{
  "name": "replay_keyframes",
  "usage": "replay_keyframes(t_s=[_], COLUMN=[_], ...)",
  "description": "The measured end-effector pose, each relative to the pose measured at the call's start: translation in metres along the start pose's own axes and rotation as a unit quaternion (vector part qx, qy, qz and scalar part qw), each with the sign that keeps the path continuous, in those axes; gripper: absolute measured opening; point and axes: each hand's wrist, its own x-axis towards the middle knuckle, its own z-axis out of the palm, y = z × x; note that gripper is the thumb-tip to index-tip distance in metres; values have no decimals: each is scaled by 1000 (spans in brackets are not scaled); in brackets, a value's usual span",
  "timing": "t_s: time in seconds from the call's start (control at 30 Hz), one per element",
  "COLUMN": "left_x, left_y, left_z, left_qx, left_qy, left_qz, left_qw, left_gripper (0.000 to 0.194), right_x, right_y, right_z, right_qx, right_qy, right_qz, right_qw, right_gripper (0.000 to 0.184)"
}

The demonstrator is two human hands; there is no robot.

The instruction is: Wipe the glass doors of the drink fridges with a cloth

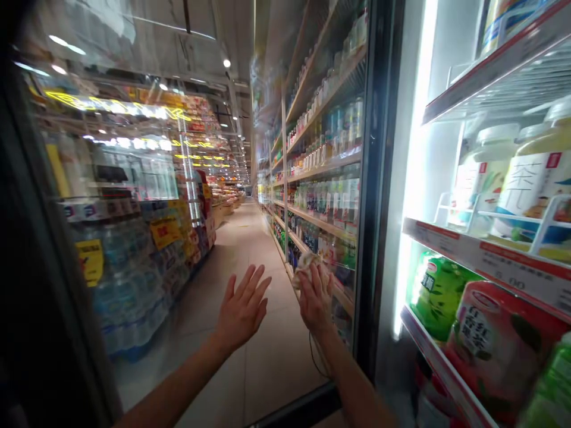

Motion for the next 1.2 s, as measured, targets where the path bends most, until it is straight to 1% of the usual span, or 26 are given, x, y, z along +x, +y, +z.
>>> replay_keyframes(t_s=[0.03,0.07,0.17,0.2,0.23,0.3,0.37,0.43,0.47,0.5,0.53,0.6,0.63,0.67,0.7,0.8,0.83,0.87,0.9,0.93,1.0,1.03,1.07,1.1,1.17,1.2], left_x=[-1,-2,-2,1,5,18,35,49,54,58,59,59,58,57,55,52,52,52,53,55,62,68,74,81,91,95], left_y=[0,0,0,0,-1,-6,-14,-23,-28,-32,-35,-39,-40,-40,-40,-39,-39,-39,-41,-43,-50,-54,-60,-65,-76,-80], left_z=[0,0,-2,-3,-6,-13,-21,-29,-32,-34,-35,-36,-36,-35,-35,-33,-34,-35,-37,-40,-49,-55,-61,-67,-76,-79], left_qx=[-1,-1,-3,-3,-3,3,20,40,49,57,63,73,77,80,81,79,77,74,71,69,73,79,88,99,117,124], left_qy=[-2,-3,-2,0,5,21,44,58,60,57,49,35,31,30,30,36,37,37,37,39,54,65,77,88,98,96], left_qz=[1,2,4,4,1,-10,-23,-32,-33,-32,-29,-24,-22,-23,-24,-19,-18,-16,-13,-11,-14,-20,-30,-41,-59,-63], left_qw=[1000,1000,1000,1000,1000,1000,999,997,996,996,996,996,996,996,996,996,996,996,997,997,996,995,993,990,986,986], left_gripper=[42,42,43,43,43,43,44,44,44,44,44,44,44,44,45,45,46,46,45,45,44,44,45,46,46,46], right_x=[1,5,37,48,57,67,67,66,68,73,80,98,106,113,117,120,122,126,132,141,161,170,175,178,176,173], right_y=[7,16,41,42,38,21,2,-4,-1,5,13,23,23,19,13,-9,-11,-10,-7,-2,5,4,-1,-9,-30,-38], right_z=[0,0,0,0,0,-1,-3,-4,-4,-3,-3,-1,0,0,1,2,2,2,1,0,-2,-3,-4,-4,-4,-3], right_qx=[-5,-10,-11,-7,-5,1,10,13,10,4,-1,-4,-2,1,4,13,16,17,17,17,16,17,18,19,22,24], right_qy=[10,32,125,146,153,128,60,12,14,36,71,137,153,153,139,67,52,54,74,104,160,172,168,153,105,82], right_qz=[8,41,188,217,223,168,43,-58,-65,-35,24,160,199,205,177,-4,-45,-51,-18,42,173,205,201,164,31,-33], right_qw=[1000,999,974,965,963,977,997,998,998,999,997,978,968,967,974,998,998,997,997,994,972,963,965,974,994,996], right_gripper=[48,47,46,46,46,45,44,44,44,45,46,47,48,48,47,45,44,44,44,45,47,48,47,47,45,44])
